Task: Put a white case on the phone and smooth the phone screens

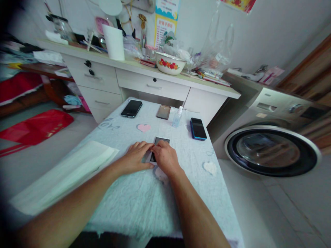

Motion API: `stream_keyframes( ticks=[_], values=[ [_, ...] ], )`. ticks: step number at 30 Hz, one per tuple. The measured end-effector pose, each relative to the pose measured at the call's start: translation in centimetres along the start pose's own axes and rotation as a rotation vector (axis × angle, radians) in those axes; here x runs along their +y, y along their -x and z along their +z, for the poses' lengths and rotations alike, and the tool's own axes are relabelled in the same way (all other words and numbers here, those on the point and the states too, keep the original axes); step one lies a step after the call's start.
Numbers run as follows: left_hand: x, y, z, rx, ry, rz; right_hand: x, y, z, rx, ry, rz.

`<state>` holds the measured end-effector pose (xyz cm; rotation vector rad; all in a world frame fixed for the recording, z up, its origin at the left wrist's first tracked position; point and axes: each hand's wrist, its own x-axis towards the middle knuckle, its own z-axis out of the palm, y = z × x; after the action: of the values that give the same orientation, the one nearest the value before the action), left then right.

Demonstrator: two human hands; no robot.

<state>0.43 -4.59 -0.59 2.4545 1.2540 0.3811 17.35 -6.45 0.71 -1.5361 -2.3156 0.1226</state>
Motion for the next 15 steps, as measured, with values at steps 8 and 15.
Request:
stream_keyframes(
  ticks=[8,15],
  values=[
    [0.05,0.08,-0.17,0.001,0.009,0.014,0.31,-0.18,-0.56,-0.016,0.019,0.077],
    [0.04,0.07,-0.14,-0.019,0.009,-0.015,0.63,-0.26,-0.67,-0.016,0.033,0.147]
  ],
)
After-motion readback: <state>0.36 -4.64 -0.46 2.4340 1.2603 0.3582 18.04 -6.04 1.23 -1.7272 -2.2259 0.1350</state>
